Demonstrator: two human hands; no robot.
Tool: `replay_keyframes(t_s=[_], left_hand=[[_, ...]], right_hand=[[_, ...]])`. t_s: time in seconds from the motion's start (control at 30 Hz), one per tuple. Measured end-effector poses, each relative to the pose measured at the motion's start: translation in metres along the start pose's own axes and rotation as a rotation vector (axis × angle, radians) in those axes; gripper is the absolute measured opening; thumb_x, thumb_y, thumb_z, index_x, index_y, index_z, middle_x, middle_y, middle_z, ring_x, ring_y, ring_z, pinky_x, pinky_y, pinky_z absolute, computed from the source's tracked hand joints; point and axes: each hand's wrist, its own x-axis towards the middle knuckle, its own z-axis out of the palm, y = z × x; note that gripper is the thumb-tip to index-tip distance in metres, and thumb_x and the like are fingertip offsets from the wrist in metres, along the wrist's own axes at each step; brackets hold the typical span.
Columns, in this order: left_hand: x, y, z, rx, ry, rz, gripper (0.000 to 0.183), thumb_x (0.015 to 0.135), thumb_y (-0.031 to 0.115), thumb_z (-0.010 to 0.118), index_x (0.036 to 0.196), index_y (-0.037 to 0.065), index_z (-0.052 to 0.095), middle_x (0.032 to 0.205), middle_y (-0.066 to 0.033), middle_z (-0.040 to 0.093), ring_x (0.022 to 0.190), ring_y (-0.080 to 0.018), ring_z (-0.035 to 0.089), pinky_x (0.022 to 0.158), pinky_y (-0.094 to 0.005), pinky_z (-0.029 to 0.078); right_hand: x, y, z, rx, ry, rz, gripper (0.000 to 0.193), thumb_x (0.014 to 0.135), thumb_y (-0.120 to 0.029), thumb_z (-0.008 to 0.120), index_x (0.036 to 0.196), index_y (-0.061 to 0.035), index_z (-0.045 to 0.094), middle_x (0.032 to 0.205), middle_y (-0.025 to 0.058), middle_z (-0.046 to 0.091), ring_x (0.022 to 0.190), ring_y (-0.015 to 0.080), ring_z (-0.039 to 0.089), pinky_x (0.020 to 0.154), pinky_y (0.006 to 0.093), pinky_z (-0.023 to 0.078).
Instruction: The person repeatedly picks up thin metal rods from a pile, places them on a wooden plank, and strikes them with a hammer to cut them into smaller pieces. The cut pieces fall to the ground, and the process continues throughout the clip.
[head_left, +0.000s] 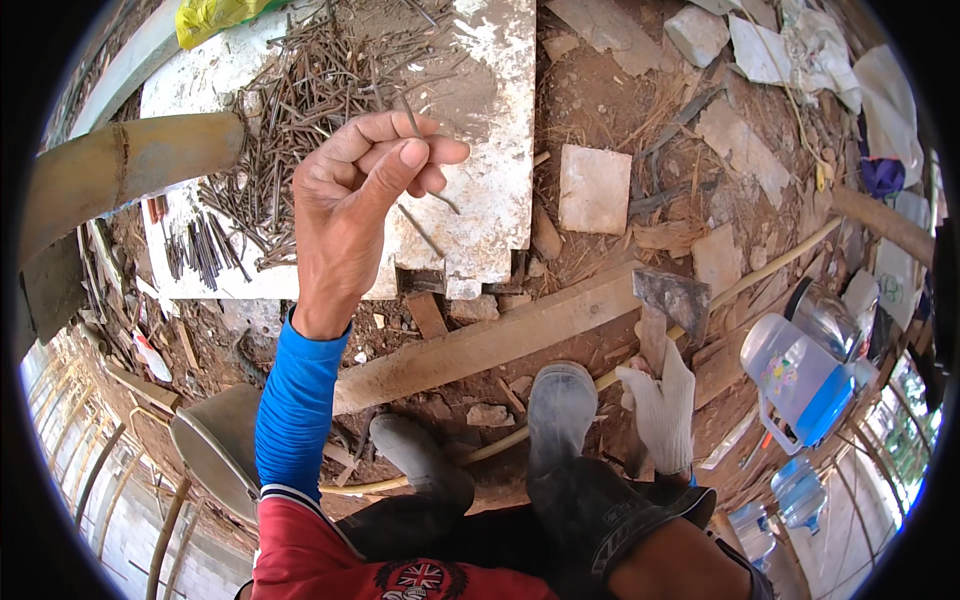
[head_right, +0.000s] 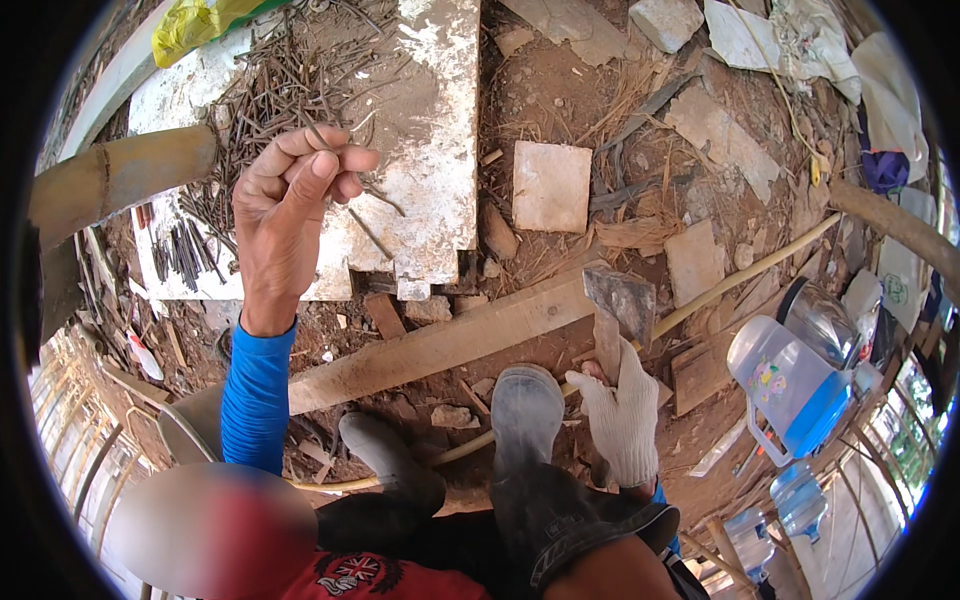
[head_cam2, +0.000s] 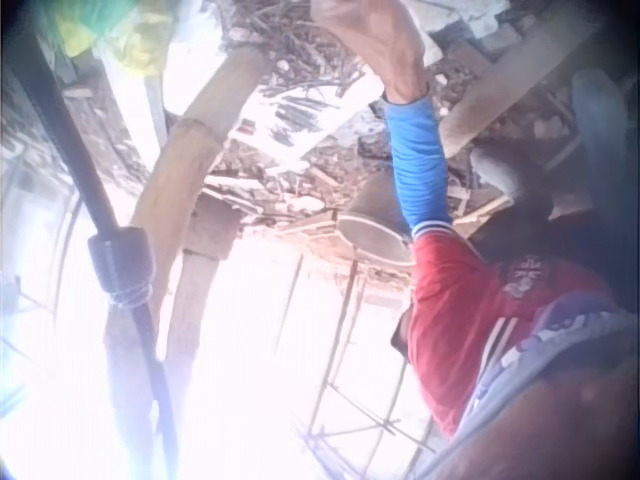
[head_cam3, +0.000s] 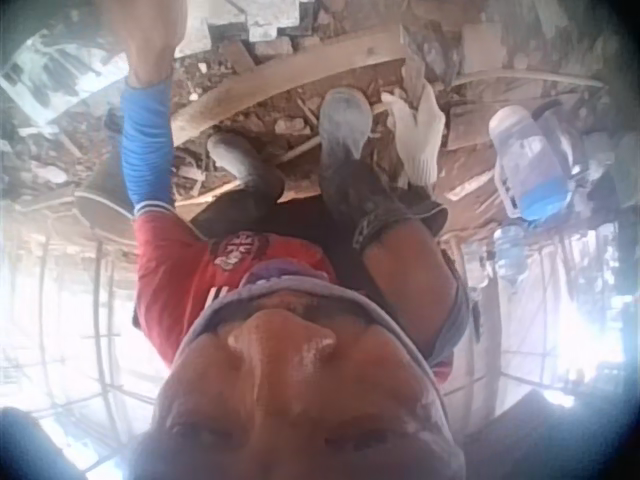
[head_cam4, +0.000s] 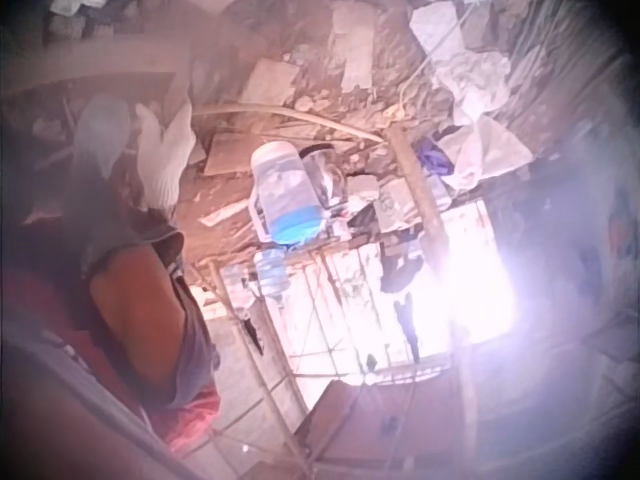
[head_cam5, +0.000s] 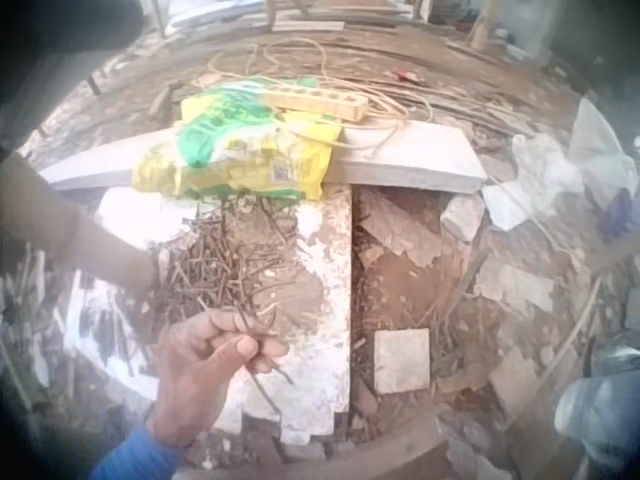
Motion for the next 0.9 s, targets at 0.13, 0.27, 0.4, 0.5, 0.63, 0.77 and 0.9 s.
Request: replay_keyframes(t_s=[0.13, 0.27, 0.4, 0.5, 0.63, 0.77, 0.9], left_hand=[[-0.029, -0.004, 0.014, -0.232, -0.060, -0.128, 0.021, 0.109, 0.016, 0.071, 0.121, -0.001, 0.071, 0.108, -0.0194, 0.083, 0.084, -0.0145, 0.075, 0.075, -0.0270, 0.059], [-0.054, -0.002, 0.019, -0.412, -0.131, -0.228, 0.018, 0.111, 0.015, 0.068, 0.121, 0.001, 0.071, 0.113, -0.0224, 0.081, 0.087, -0.0155, 0.076, 0.078, -0.0277, 0.060], [-0.086, -0.004, 0.035, -0.470, -0.104, -0.339, 0.019, 0.111, 0.016, 0.067, 0.120, 0.000, 0.072, 0.109, -0.0183, 0.081, 0.085, -0.0140, 0.074, 0.077, -0.0254, 0.060], [-0.114, -0.023, 0.053, 0.032, -0.143, -0.315, 0.013, 0.106, 0.008, 0.072, 0.112, -0.001, 0.077, 0.097, -0.0113, 0.081, 0.075, -0.0089, 0.068, 0.067, -0.0246, 0.055], [-0.151, -0.073, 0.089, 0.421, -0.232, -0.159, 0.010, 0.099, 0.001, 0.073, 0.106, -0.002, 0.079, 0.083, 0.0008, 0.074, 0.072, -0.0027, 0.062, 0.059, -0.0230, 0.046], [-0.163, -0.098, 0.114, 0.032, -0.258, -0.582, 0.008, 0.098, 0.003, 0.078, 0.106, 0.002, 0.078, 0.099, -0.0063, 0.079, 0.085, -0.0086, 0.071, 0.071, -0.0260, 0.055], [-0.171, -0.103, 0.129, -0.397, -0.048, -0.751, 0.011, 0.097, 0.010, 0.081, 0.105, 0.005, 0.076, 0.100, -0.0069, 0.079, 0.084, -0.0112, 0.068, 0.072, -0.0288, 0.052]], right_hand=[[-0.008, 0.010, -0.001, 0.001, 0.006, -0.037, 0.047, 0.093, -0.017, 0.085, 0.133, -0.0004, 0.066, 0.090, 0.0034, 0.073, 0.073, 0.0082, 0.063, 0.069, 0.0271, 0.053], [-0.019, 0.011, -0.002, 0.047, -0.002, -0.058, 0.052, 0.093, -0.019, 0.085, 0.137, -0.0002, 0.065, 0.089, 0.0043, 0.073, 0.071, 0.0091, 0.065, 0.067, 0.0286, 0.055], [-0.021, 0.019, -0.003, 0.062, -0.013, -0.105, 0.053, 0.094, -0.021, 0.084, 0.137, 0.0011, 0.064, 0.091, 0.0059, 0.075, 0.072, 0.0101, 0.067, 0.068, 0.0290, 0.056], [-0.023, 0.020, -0.003, 0.023, -0.021, -0.146, 0.053, 0.094, -0.022, 0.084, 0.137, 0.0014, 0.065, 0.093, 0.0083, 0.077, 0.076, 0.0129, 0.071, 0.071, 0.0307, 0.058], [-0.015, 0.042, 0.002, -0.011, 0.007, -0.263, 0.052, 0.095, -0.024, 0.084, 0.136, 0.0013, 0.065, 0.095, 0.0117, 0.079, 0.087, 0.0185, 0.078, 0.076, 0.0339, 0.060], [-0.004, 0.051, 0.001, -0.111, -0.007, -0.277, 0.049, 0.094, -0.024, 0.086, 0.130, 0.0014, 0.065, 0.096, 0.0127, 0.079, 0.092, 0.0206, 0.081, 0.078, 0.0343, 0.062], [0.009, 0.049, 0.012, -0.020, -0.040, -0.399, 0.045, 0.091, -0.016, 0.088, 0.126, 0.0011, 0.066, 0.093, 0.0096, 0.079, 0.085, 0.0153, 0.079, 0.074, 0.0308, 0.062]])
